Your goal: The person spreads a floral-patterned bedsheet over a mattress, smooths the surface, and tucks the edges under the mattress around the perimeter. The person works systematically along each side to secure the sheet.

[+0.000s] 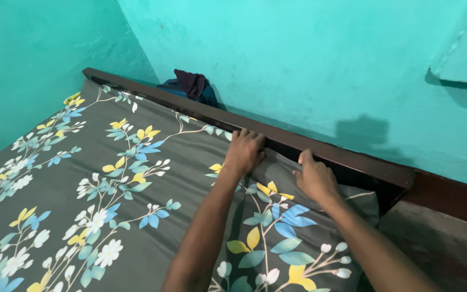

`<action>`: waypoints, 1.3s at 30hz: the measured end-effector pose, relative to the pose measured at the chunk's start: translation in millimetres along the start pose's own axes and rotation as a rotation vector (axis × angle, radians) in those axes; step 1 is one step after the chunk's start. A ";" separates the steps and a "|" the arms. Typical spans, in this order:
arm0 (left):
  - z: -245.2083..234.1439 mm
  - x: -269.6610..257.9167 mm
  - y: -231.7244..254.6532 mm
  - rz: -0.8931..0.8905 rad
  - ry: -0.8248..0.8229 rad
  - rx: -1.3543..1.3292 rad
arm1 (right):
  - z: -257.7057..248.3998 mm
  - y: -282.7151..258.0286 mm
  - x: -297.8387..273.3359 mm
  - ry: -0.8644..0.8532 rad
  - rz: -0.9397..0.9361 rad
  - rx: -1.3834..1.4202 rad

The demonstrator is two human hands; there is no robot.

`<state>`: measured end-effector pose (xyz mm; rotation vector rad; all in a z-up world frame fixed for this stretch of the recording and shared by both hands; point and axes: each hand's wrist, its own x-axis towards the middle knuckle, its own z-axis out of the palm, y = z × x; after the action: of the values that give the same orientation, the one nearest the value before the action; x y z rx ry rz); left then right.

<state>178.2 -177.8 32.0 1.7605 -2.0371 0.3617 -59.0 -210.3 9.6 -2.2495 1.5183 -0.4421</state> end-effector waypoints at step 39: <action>30.4 -40.8 56.3 -0.521 0.264 -0.208 | 38.7 135.0 -126.2 0.686 0.333 0.141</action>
<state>122.8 -146.8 -9.7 1.9093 -1.3235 0.1959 -196.0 -132.9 -94.8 -1.7614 2.0520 -1.2569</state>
